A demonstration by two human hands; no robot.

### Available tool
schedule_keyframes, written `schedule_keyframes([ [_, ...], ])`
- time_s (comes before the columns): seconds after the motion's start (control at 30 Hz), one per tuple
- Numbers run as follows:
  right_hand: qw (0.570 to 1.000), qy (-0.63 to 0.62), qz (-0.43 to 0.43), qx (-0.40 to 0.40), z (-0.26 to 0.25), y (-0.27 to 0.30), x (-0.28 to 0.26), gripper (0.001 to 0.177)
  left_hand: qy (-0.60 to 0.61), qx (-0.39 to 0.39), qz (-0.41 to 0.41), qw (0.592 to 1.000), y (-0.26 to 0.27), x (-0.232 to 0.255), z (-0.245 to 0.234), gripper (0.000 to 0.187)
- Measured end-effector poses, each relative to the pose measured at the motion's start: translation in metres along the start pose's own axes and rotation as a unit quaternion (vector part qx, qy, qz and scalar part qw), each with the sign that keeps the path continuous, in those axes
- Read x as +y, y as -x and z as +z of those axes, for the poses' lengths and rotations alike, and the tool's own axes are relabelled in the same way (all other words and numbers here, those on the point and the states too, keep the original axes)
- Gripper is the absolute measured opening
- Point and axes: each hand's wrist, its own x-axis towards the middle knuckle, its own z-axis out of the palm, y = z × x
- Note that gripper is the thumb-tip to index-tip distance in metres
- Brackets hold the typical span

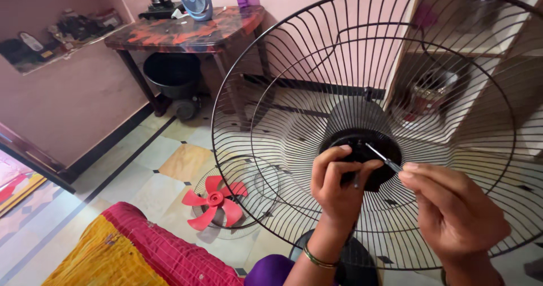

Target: The person uses a screwdriver to loosen and remove screws from the central hub of a standing electric fan. They repeatedly adjust the fan cage and remove the front grille, then continue unscrewing the central hub.

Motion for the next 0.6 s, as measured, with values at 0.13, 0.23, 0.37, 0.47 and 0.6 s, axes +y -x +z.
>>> schedule_keyframes([
  [0.13, 1.0, -0.026, -0.005, -0.006, -0.001, -0.002, 0.0, 0.012, 0.003, 0.002, 0.003, 1.0, 0.0, -0.001, 0.001, 0.042],
  [0.23, 1.0, -0.015, 0.017, -0.012, 0.002, 0.0, -0.004, 0.017, -0.005, 0.002, 0.013, 1.0, 0.0, -0.002, 0.002, 0.042],
  [0.37, 0.997, -0.056, 0.058, 0.008, 0.008, 0.001, -0.008, 0.019, -0.009, 0.005, 0.015, 1.0, 0.001, -0.003, 0.002, 0.042],
  [0.47, 0.996, -0.053, 0.064, 0.013, 0.009, 0.0, -0.01, 0.019, -0.007, 0.006, 0.018, 1.0, 0.001, -0.004, 0.002, 0.043],
  [0.6, 0.997, -0.024, 0.065, 0.014, 0.009, 0.0, -0.014, 0.021, 0.01, 0.0, 0.023, 1.0, 0.002, -0.005, 0.001, 0.042],
])
